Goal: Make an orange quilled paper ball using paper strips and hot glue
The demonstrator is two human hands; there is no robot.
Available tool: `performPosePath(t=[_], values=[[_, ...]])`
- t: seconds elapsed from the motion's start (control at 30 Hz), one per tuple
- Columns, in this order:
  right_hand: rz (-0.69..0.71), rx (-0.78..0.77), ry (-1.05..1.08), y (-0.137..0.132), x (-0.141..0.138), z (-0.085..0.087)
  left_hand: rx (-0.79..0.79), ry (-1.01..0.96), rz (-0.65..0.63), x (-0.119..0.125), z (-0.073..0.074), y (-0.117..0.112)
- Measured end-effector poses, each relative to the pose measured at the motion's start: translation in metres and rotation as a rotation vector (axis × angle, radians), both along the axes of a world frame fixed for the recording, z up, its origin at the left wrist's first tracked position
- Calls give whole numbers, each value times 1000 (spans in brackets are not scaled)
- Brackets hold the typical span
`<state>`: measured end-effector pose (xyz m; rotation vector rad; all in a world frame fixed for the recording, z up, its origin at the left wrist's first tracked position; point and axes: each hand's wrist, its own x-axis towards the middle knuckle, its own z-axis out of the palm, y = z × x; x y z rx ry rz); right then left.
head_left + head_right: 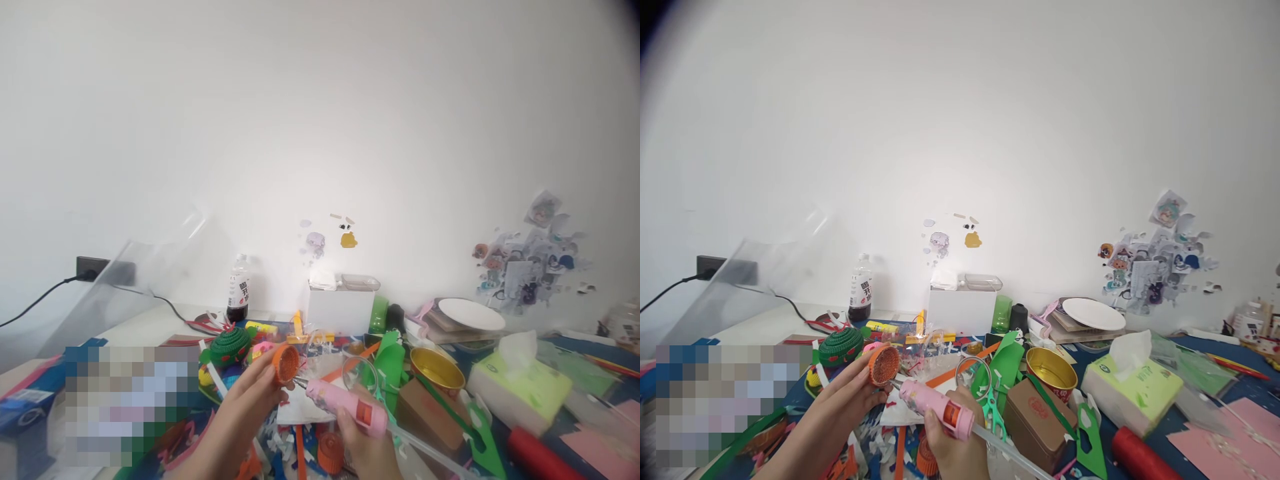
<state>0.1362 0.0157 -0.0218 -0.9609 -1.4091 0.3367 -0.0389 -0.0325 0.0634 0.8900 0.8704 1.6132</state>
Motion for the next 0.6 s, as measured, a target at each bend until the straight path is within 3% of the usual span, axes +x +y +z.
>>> performPosePath(t=[0.33, 0.6], values=[[-104, -21, 13, -1, -5, -4, -8, 15, 11, -1, 0, 0], [12, 14, 22, -4, -2, 8, -4, 24, 9, 0, 1, 0]])
